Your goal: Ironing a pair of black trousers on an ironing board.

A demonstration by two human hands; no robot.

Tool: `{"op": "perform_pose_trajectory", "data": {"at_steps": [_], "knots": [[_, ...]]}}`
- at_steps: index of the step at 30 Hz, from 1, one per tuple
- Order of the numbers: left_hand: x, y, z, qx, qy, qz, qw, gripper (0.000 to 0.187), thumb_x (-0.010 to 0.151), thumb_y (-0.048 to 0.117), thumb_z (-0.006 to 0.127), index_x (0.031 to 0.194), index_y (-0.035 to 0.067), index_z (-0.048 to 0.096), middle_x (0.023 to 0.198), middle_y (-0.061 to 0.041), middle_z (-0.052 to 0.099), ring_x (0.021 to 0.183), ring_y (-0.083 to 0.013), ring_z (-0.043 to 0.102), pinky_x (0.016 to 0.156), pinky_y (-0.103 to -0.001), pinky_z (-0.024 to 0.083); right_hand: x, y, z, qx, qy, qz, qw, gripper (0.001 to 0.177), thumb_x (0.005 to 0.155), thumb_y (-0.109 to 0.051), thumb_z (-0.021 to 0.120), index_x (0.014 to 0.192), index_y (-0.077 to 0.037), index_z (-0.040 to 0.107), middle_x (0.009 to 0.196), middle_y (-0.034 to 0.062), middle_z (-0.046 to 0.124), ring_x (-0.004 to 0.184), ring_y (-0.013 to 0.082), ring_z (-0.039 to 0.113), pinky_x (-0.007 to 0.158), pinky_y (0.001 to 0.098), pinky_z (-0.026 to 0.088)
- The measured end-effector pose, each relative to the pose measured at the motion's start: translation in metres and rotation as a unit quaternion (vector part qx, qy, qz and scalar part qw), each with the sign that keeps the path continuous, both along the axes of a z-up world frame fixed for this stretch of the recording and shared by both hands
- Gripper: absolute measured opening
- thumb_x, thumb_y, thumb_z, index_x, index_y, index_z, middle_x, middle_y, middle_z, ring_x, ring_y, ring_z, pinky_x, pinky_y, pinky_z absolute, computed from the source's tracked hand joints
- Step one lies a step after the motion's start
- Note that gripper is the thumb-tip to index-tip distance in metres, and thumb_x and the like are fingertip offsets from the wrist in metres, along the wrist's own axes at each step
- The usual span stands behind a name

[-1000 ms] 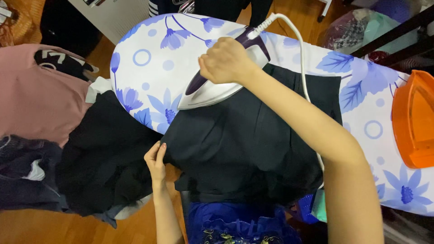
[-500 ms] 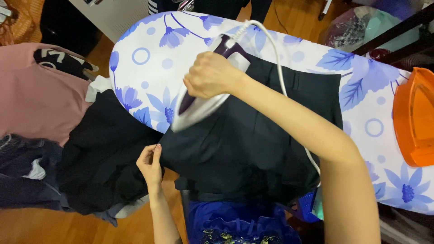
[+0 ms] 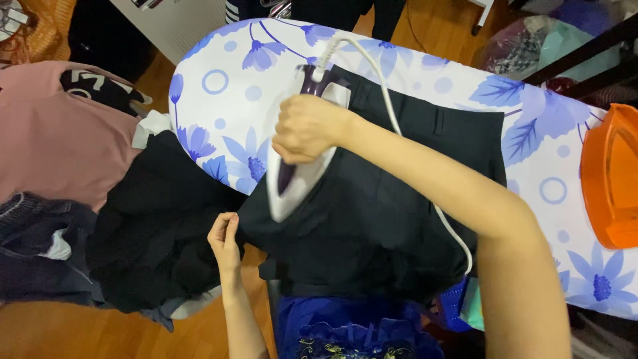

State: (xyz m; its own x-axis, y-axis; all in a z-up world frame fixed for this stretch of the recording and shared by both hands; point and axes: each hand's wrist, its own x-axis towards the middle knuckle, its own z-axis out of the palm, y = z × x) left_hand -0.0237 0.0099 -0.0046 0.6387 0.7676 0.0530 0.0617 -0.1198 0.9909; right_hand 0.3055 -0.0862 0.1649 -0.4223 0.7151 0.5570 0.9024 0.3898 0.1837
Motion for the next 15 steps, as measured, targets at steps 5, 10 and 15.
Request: {"op": "perform_pose_trajectory", "data": {"at_steps": [5,10,15], "knots": [[0.003,0.0,-0.002,-0.007,-0.013,-0.005,1.0,0.024,0.102,0.018,0.06,0.083,0.004,0.066,0.072,-0.002,0.054,0.078,-0.0121,0.05,0.078,-0.031,0.044,0.007,0.008,0.002,-0.015,0.01,0.045,0.999,0.038,0.093,-0.028,0.046,0.056,-0.019,0.042,0.046,-0.0012,0.046,0.042,0.0192,0.051,0.054,0.0336,0.045],[0.002,-0.004,-0.014,-0.015,-0.02,-0.01,1.0,0.024,0.101,0.018,0.059,0.082,0.006,0.064,0.072,0.0,0.05,0.078,-0.0121,0.047,0.077,-0.029,0.041,0.009,0.013,0.004,-0.036,-0.001,-0.039,0.999,0.042,0.095,-0.028,0.045,0.054,-0.017,0.048,0.043,0.0037,0.051,0.04,0.0244,0.055,0.051,0.036,0.046],[0.011,-0.015,0.021,-0.036,-0.021,-0.007,0.999,0.027,0.101,0.018,0.058,0.078,0.006,0.062,0.067,0.0,0.049,0.073,-0.0114,0.046,0.076,-0.029,0.042,0.018,-0.001,-0.003,-0.055,-0.006,0.022,0.998,0.038,0.09,-0.032,0.048,0.054,-0.019,0.044,0.044,0.0001,0.048,0.04,0.0212,0.052,0.051,0.0352,0.045]]}}
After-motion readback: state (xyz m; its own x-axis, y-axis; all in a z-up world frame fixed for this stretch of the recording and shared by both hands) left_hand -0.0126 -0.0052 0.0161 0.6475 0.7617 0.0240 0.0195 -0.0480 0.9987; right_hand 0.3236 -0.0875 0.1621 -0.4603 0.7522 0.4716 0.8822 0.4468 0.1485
